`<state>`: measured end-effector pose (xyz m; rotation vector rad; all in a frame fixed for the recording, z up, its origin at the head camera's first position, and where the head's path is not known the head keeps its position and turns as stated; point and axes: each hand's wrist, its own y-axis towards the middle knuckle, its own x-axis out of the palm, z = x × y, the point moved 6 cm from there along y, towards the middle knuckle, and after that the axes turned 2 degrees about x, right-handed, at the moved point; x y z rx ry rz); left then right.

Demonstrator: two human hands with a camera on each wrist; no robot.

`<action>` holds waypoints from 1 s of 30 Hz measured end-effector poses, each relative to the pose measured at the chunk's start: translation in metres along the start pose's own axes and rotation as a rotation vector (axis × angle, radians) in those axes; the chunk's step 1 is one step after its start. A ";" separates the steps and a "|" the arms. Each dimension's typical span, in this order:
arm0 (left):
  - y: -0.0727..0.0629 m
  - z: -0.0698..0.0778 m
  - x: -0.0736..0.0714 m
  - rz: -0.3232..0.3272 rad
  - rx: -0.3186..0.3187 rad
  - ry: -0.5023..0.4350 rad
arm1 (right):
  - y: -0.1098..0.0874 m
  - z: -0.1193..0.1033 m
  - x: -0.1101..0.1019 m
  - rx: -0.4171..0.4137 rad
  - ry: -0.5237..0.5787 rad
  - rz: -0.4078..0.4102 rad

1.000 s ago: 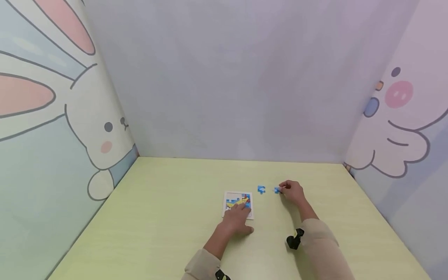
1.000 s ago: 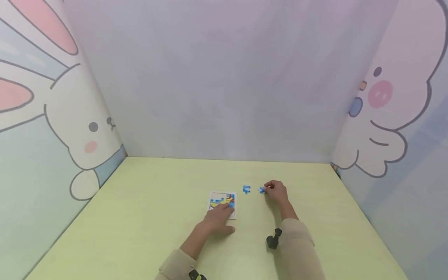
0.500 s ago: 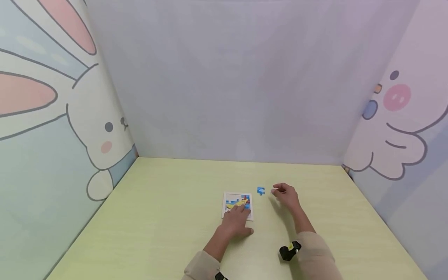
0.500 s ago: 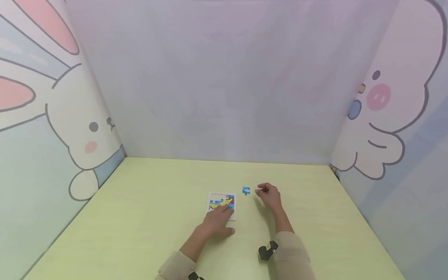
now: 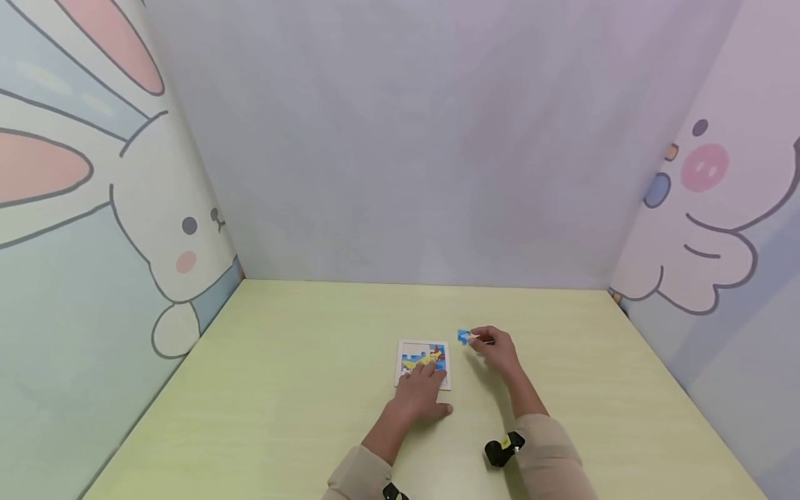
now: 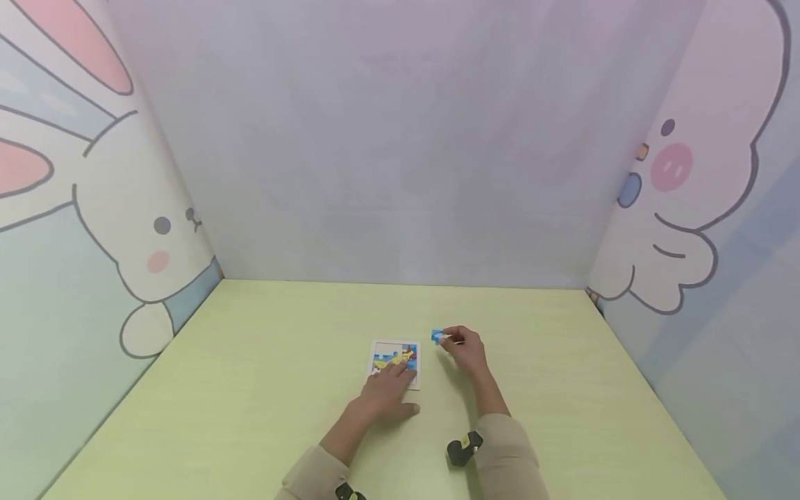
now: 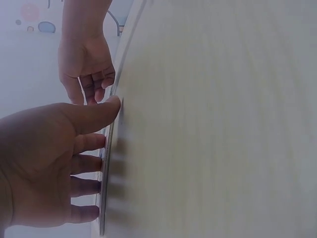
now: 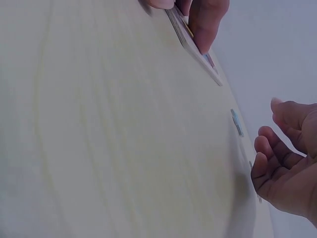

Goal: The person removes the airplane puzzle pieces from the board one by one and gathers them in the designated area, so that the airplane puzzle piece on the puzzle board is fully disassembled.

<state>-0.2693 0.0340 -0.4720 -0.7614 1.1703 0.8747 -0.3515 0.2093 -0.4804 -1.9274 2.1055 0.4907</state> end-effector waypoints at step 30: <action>0.004 -0.004 0.006 -0.014 0.014 -0.009 | 0.007 -0.019 0.066 -0.043 -0.152 -0.203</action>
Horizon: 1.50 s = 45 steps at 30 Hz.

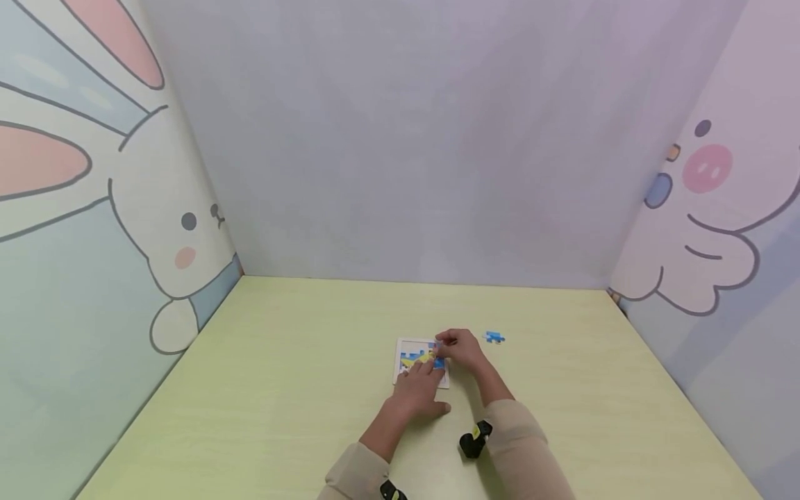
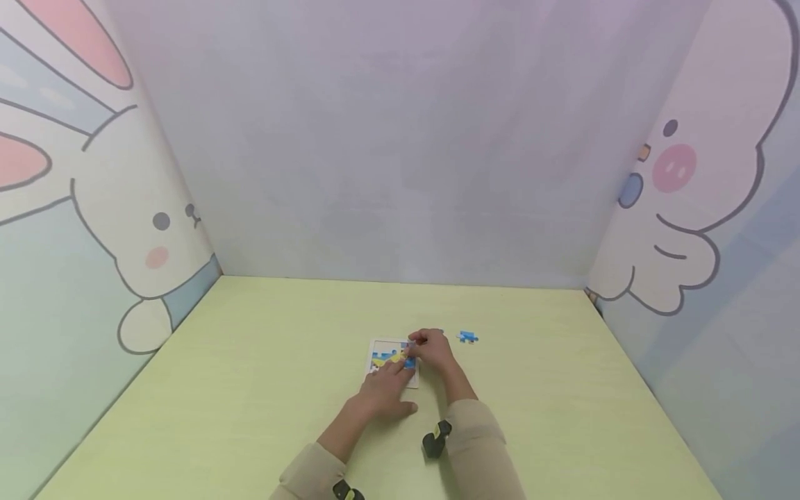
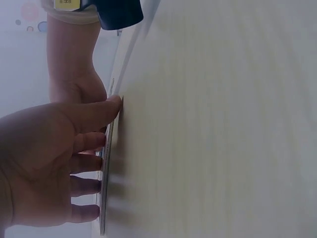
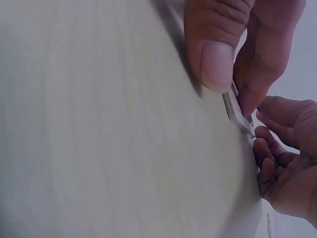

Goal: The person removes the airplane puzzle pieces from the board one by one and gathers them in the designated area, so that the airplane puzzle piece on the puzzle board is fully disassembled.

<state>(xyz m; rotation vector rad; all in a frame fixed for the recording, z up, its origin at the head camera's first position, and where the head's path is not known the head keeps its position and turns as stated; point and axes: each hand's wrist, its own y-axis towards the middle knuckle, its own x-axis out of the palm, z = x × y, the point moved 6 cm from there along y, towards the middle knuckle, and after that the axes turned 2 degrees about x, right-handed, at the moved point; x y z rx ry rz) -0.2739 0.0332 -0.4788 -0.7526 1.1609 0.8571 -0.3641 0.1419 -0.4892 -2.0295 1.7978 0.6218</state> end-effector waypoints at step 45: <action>-0.004 -0.001 -0.002 0.005 -0.010 -0.031 | -0.007 0.001 -0.010 -0.030 0.226 0.049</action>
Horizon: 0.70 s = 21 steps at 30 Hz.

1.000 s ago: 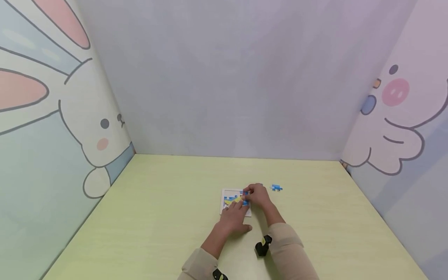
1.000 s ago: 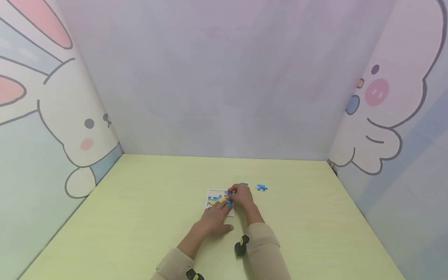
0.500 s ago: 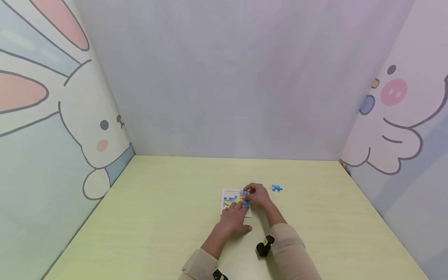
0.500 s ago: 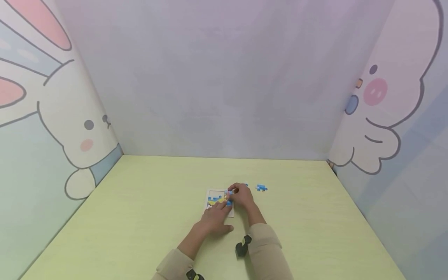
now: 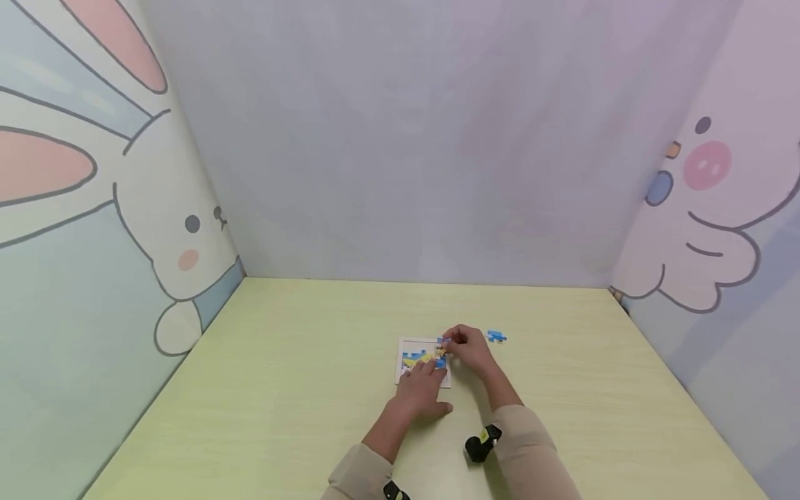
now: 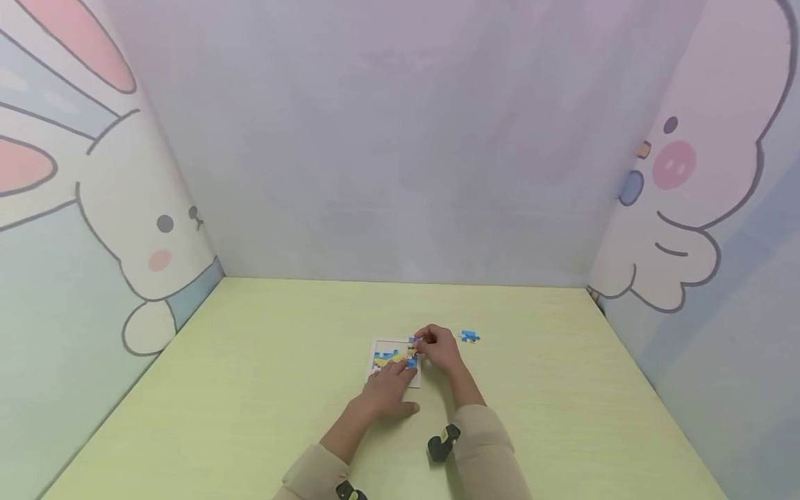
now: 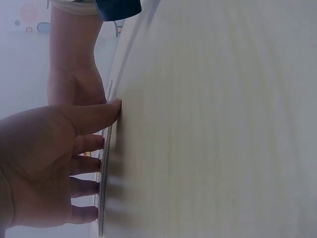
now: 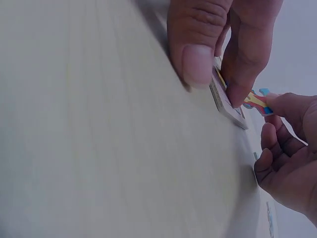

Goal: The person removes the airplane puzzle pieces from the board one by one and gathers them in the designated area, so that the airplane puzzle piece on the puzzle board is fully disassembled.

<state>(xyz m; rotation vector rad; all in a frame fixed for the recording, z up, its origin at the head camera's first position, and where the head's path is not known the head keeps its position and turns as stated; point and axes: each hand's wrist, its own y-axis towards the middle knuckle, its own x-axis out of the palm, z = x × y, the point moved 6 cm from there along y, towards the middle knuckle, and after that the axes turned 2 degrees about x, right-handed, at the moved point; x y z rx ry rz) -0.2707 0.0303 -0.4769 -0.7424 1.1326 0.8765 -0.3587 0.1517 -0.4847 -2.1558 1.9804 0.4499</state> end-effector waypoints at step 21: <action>0.004 0.008 -0.001 -0.010 0.000 -0.028 | -0.021 -0.023 -0.025 -0.061 0.014 -0.056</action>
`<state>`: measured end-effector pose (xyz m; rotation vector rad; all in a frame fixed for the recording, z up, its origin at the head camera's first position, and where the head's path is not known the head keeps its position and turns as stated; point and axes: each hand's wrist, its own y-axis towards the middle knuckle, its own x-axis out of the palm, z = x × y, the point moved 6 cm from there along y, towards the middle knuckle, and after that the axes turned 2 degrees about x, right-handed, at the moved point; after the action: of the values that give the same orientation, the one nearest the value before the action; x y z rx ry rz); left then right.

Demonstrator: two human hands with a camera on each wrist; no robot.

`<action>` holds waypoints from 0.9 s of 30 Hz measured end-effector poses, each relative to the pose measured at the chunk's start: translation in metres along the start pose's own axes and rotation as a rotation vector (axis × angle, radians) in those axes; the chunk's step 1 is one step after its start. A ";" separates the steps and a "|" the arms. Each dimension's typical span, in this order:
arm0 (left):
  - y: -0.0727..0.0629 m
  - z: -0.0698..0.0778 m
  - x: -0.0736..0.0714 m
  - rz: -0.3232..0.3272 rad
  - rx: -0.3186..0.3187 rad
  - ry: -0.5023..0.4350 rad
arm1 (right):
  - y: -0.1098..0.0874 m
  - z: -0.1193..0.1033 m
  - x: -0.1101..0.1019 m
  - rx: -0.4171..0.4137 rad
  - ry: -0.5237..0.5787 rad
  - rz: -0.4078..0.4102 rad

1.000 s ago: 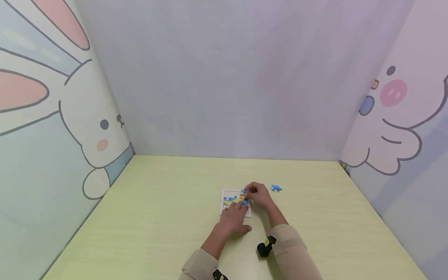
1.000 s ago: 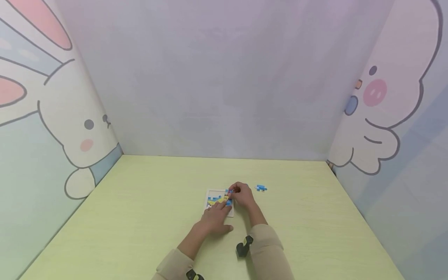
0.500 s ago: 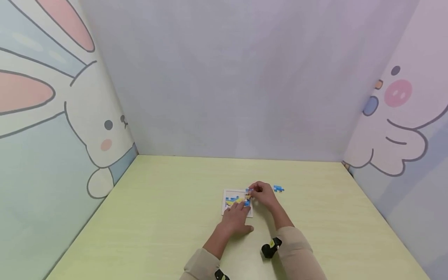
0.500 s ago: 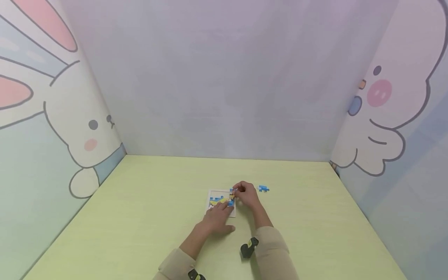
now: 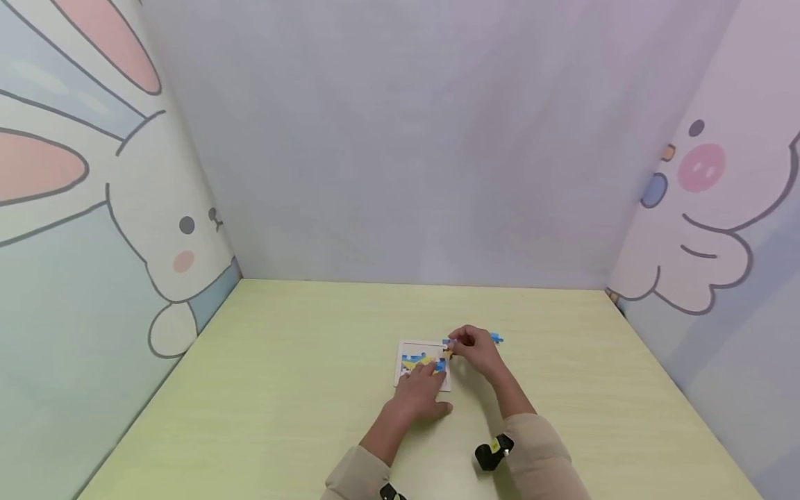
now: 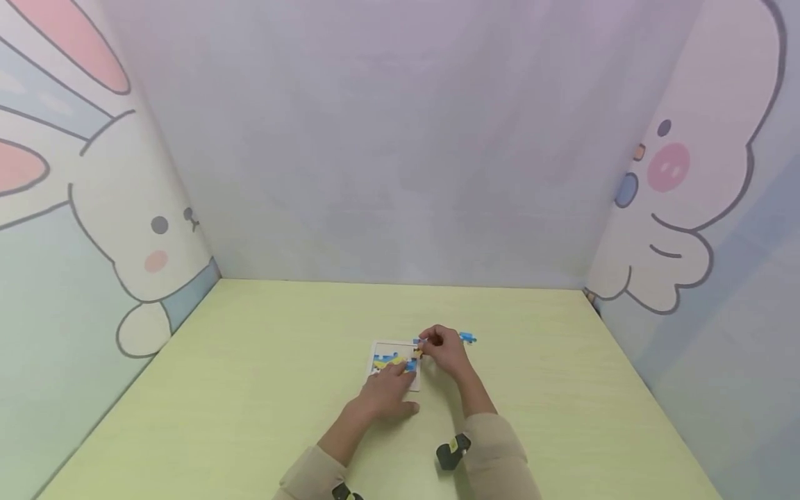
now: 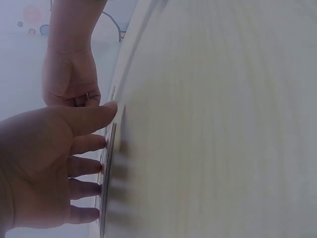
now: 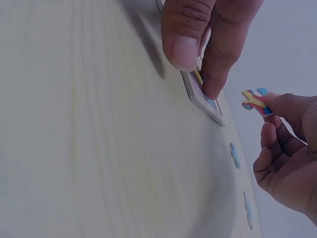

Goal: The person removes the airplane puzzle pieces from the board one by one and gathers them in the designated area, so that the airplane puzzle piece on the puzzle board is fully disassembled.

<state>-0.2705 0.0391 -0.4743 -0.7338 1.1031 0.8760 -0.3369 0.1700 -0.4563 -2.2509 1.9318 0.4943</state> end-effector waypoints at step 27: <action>-0.043 -0.022 -0.018 0.112 -0.031 0.031 | -0.037 0.022 -0.067 0.053 -0.025 0.138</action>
<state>-0.2455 -0.0041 -0.4603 -0.7189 1.1690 0.9809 -0.3123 0.2456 -0.4588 -2.0796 2.0724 0.4786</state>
